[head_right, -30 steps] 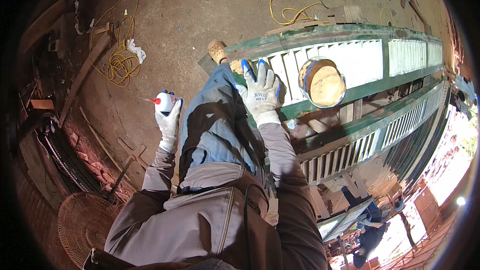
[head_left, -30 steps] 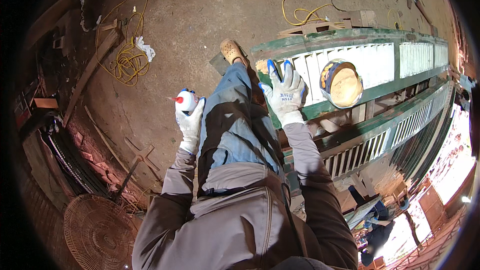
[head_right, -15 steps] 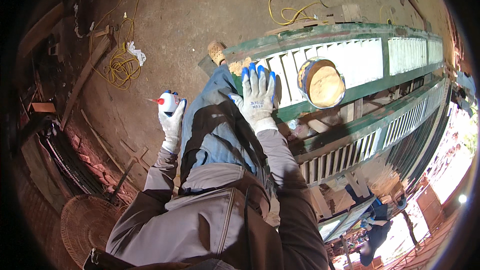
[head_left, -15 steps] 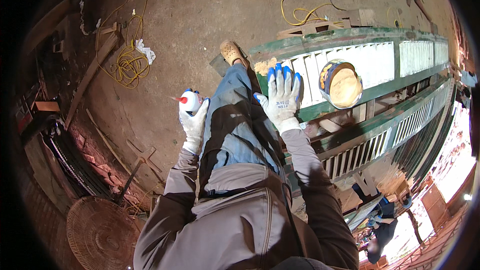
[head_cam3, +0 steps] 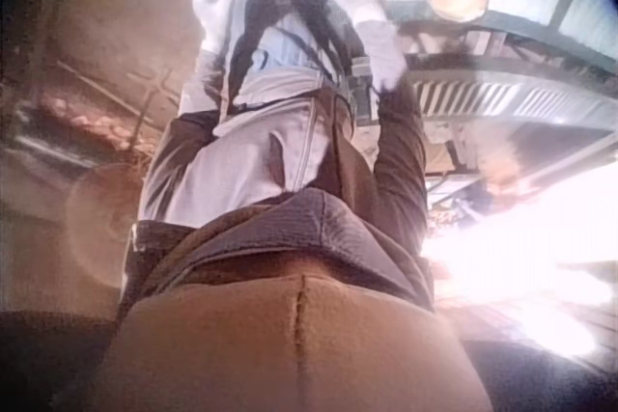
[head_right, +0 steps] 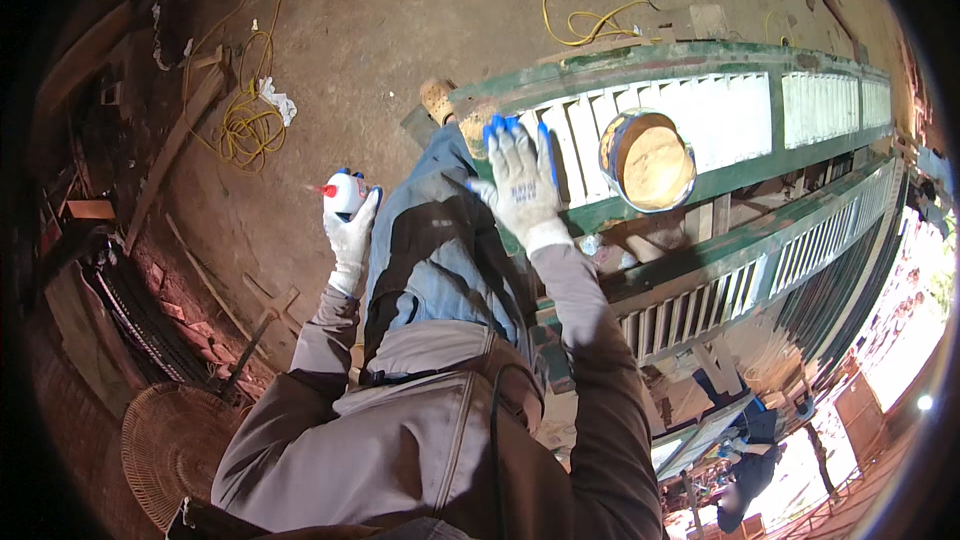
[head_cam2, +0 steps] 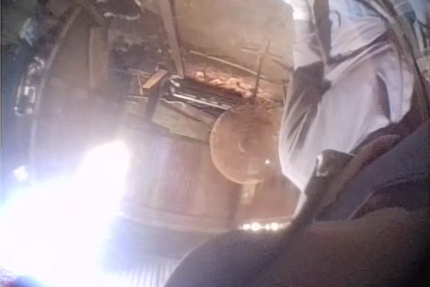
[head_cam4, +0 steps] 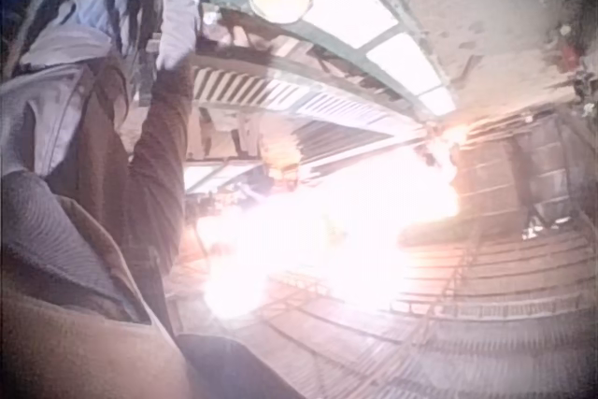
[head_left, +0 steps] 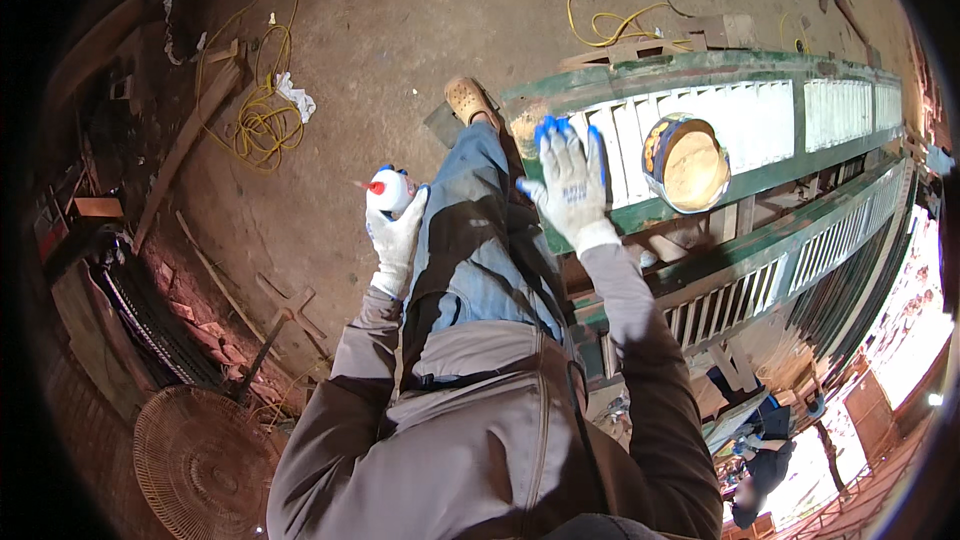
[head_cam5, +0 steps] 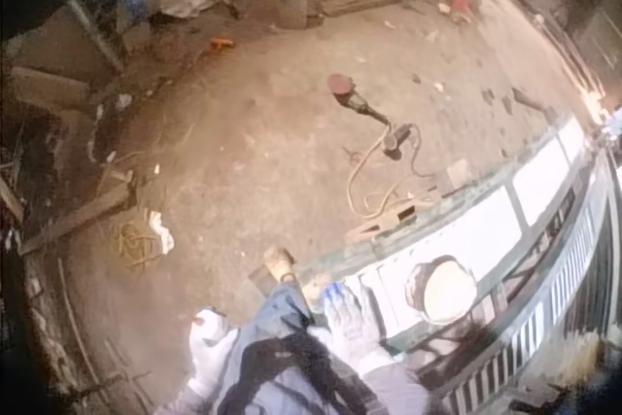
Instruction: The person applies glue from a white bottle with a red tip to the edges of a green slatted wooden frame. They repeatedly squeeze glue along the frame's edges and slats, then set the bottle down and pick it up again to continue.
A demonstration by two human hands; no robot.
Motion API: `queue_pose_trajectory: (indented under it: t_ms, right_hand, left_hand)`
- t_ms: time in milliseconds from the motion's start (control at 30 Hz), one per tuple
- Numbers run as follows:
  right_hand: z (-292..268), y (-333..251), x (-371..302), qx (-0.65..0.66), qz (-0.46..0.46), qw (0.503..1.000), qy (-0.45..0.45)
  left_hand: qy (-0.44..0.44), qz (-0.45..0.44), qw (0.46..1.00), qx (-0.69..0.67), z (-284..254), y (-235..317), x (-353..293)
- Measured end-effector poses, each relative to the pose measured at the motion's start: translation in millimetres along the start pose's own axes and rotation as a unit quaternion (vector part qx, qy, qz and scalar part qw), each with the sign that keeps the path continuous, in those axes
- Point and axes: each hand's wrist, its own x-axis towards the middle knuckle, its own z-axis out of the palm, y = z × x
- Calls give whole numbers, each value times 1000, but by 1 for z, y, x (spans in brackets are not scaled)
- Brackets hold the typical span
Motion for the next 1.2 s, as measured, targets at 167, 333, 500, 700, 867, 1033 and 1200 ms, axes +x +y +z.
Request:
queue_pose_trajectory:
  t_ms: [167,333,500,700,867,1033,1200]
  right_hand:
    - [11,-10,20,2,-87,995,41]
    - [5,8,2,-6,-73,997,-1]
    - [-2,-4,23,-31,-123,992,19]
    - [-2,-10,-51,85,-110,989,41]
    - [-15,-50,-61,271,-6,959,85]
    - [-3,-49,-66,314,124,928,160]
    - [-30,-28,-62,158,159,959,173]
  left_hand:
    - [-14,18,1000,-4,14,7,-2]
    - [-27,66,997,43,17,8,-6]
    - [-58,62,996,34,29,3,-5]
    - [-118,68,989,64,40,22,-16]
    - [-261,24,964,33,65,42,-50]
    - [-314,148,934,87,75,38,-57]
    - [-278,206,923,168,60,22,-44]
